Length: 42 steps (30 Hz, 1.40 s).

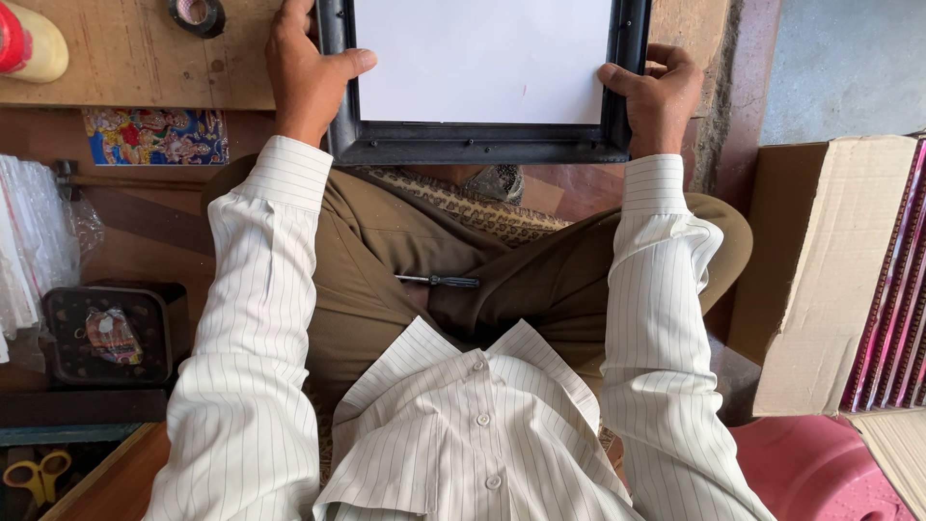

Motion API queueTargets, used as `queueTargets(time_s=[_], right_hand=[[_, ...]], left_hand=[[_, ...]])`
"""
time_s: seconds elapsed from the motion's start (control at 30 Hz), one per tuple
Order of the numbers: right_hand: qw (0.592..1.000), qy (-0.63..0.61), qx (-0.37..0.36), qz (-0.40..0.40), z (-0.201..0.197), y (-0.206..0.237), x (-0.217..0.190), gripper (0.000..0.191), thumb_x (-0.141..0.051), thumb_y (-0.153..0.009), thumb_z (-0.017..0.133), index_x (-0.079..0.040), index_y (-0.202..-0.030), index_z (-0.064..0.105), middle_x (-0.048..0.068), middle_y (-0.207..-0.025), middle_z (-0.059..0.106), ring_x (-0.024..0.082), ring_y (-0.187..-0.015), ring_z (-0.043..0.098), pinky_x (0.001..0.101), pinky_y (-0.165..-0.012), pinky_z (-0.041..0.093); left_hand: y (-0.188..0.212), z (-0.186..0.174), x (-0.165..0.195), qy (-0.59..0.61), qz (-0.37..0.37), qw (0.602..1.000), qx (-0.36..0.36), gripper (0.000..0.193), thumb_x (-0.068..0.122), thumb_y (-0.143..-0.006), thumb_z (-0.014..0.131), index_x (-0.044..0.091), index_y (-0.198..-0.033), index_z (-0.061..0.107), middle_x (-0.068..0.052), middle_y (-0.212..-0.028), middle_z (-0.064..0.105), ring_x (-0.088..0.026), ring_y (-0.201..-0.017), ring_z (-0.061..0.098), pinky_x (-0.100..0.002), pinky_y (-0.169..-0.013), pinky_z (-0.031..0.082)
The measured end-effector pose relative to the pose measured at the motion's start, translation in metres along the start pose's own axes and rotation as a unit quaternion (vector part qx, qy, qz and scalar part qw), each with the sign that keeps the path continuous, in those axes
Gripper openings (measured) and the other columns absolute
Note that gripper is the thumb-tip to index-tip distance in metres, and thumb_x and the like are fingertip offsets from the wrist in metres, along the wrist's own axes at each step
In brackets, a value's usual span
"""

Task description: The person sits on the floor at a workbench and uses a screwdriver to fasten screws through a hardboard backing into a picture frame. They fit the backing board into the frame, place a white paper sheet over it, then drive screws along the frame edges to secure the backing.

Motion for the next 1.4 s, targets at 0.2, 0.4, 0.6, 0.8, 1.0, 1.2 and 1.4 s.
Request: queueTargets(time_s=[0.2, 0.4, 0.6, 0.8, 1.0, 1.2, 1.4], right_hand=[[1.000, -0.024, -0.008, -0.005, 0.000, -0.001, 0.005, 0.045, -0.001, -0.075, 0.089, 0.009, -0.114, 0.068, 0.016, -0.088, 0.076, 0.019, -0.070, 0.078, 0.0333, -0.062, 0.068], [1.000, -0.009, -0.009, 0.003, -0.001, -0.003, 0.005, 0.048, -0.004, -0.074, 0.092, 0.008, -0.114, 0.068, 0.014, -0.087, 0.076, 0.017, -0.070, 0.078, 0.0318, -0.063, 0.068], [1.000, 0.007, -0.019, -0.008, 0.002, -0.001, 0.003, 0.054, -0.004, -0.072, 0.093, 0.008, -0.116, 0.066, 0.014, -0.086, 0.075, 0.018, -0.070, 0.077, 0.0330, -0.062, 0.067], [1.000, 0.009, -0.015, -0.013, 0.001, 0.000, 0.002, 0.051, -0.004, -0.073, 0.093, 0.007, -0.116, 0.067, 0.013, -0.089, 0.076, 0.019, -0.072, 0.079, 0.0332, -0.066, 0.069], [1.000, 0.019, -0.011, -0.009, 0.000, -0.001, 0.004, 0.050, -0.005, -0.073, 0.093, 0.006, -0.115, 0.068, 0.013, -0.089, 0.076, 0.018, -0.072, 0.078, 0.0325, -0.066, 0.069], [0.999, 0.036, -0.015, -0.027, 0.002, -0.002, 0.003, 0.052, -0.008, -0.073, 0.097, 0.005, -0.114, 0.068, 0.012, -0.087, 0.076, 0.018, -0.071, 0.077, 0.0324, -0.066, 0.066], [1.000, 0.012, -0.007, -0.017, 0.001, 0.000, 0.002, 0.052, -0.006, -0.071, 0.096, 0.006, -0.114, 0.068, 0.014, -0.088, 0.076, 0.020, -0.072, 0.077, 0.0333, -0.066, 0.067]], left_hand=[[0.002, -0.001, 0.008, 0.001, -0.004, 1.000, -0.005, 0.065, 0.006, -0.077, 0.098, 0.004, -0.132, 0.063, -0.006, -0.102, 0.071, -0.020, -0.092, 0.073, -0.036, -0.082, 0.062], [0.000, -0.002, 0.005, 0.016, -0.015, 1.000, -0.010, 0.058, 0.003, -0.083, 0.093, 0.003, -0.134, 0.064, -0.007, -0.102, 0.072, -0.018, -0.090, 0.074, -0.032, -0.079, 0.063], [-0.002, -0.002, 0.003, 0.050, -0.020, 0.998, -0.015, 0.047, -0.004, -0.088, 0.085, 0.001, -0.130, 0.065, -0.009, -0.107, 0.075, -0.017, -0.093, 0.077, -0.031, -0.081, 0.064], [-0.001, -0.002, 0.010, 0.042, -0.013, 0.999, -0.010, 0.045, -0.004, -0.085, 0.087, 0.000, -0.124, 0.066, -0.010, -0.104, 0.076, -0.019, -0.091, 0.077, -0.032, -0.081, 0.065], [0.000, -0.005, 0.011, 0.020, -0.029, 0.999, 0.003, 0.031, 0.003, -0.082, 0.091, 0.000, -0.105, 0.070, -0.010, -0.095, 0.076, -0.019, -0.084, 0.076, -0.033, -0.076, 0.062], [0.000, -0.005, 0.012, 0.006, -0.033, 0.999, 0.013, 0.027, 0.005, -0.080, 0.093, 0.001, -0.094, 0.070, -0.010, -0.090, 0.076, -0.019, -0.079, 0.076, -0.034, -0.073, 0.061], [0.002, -0.003, 0.004, 0.016, -0.052, 0.998, 0.015, 0.027, 0.007, -0.079, 0.093, 0.003, -0.094, 0.071, -0.009, -0.091, 0.077, -0.020, -0.080, 0.077, -0.034, -0.076, 0.063]])
Point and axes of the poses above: each hand's wrist, its own y-axis away from the middle knuckle, its own z-axis out of the palm, x = y × z, the point moved 5 cm from there along -y, towards the middle knuckle
